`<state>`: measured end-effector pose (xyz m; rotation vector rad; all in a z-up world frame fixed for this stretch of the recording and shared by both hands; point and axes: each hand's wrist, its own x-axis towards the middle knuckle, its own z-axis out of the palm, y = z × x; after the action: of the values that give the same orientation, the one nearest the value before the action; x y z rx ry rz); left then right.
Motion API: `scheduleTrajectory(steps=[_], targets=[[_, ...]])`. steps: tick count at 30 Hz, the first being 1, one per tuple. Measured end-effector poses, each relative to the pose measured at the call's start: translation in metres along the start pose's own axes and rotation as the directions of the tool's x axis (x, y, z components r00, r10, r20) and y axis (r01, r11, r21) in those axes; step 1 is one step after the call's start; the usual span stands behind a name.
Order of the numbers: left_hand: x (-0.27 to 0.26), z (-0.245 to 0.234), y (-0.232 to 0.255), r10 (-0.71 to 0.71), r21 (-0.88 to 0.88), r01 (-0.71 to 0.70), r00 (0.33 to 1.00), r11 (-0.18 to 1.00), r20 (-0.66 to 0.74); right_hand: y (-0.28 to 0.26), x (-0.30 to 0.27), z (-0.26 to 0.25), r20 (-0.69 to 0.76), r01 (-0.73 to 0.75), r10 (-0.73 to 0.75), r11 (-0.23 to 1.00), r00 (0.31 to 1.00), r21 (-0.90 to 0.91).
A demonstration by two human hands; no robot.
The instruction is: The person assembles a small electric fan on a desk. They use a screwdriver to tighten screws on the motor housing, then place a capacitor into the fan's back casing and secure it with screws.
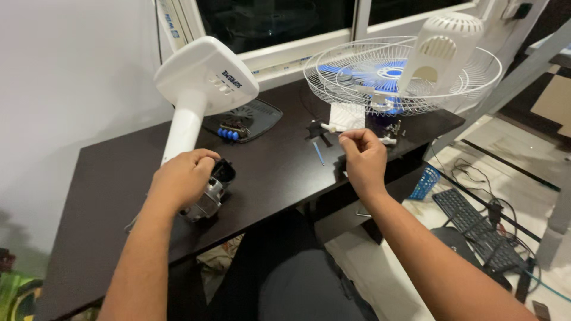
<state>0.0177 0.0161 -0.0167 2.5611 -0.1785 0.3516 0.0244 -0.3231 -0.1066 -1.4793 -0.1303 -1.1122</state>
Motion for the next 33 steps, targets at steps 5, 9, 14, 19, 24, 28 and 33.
scheduleTrajectory(steps=[5,9,14,19,24,28,33], targets=[[0.001,0.007,0.003,0.078,0.136,-0.07,0.996,0.988,-0.054,-0.001,-0.019,-0.045,0.263,-0.249,0.183,0.938,0.947,0.242],[-0.004,0.011,0.007,0.079,0.175,-0.062,0.993,0.983,-0.093,0.033,-0.052,-0.119,0.216,-0.432,0.379,0.844,0.9,0.318],[-0.027,0.024,0.025,0.488,0.519,-0.259,0.79,0.815,-0.372,0.129,-0.119,-0.237,-0.022,-0.64,0.651,0.751,0.759,0.16],[-0.041,0.084,0.07,0.695,0.346,-0.604,0.592,0.718,-0.409,0.238,-0.216,-0.345,-0.236,-0.832,0.806,0.478,0.544,-0.282],[-0.036,0.152,0.129,0.726,0.23,-0.689,0.644,0.687,-0.24,0.292,-0.331,-0.428,-0.298,-0.675,0.875,0.043,0.382,-0.737],[-0.028,0.174,0.145,0.732,0.395,-0.639,0.665,0.66,-0.148,0.333,-0.385,-0.455,-0.347,-0.684,0.927,-0.162,0.141,-0.712],[-0.021,0.191,0.147,0.717,0.638,-0.533,0.696,0.556,-0.043,0.372,-0.4,-0.453,-0.385,-0.581,0.905,-0.219,0.179,-0.784]])
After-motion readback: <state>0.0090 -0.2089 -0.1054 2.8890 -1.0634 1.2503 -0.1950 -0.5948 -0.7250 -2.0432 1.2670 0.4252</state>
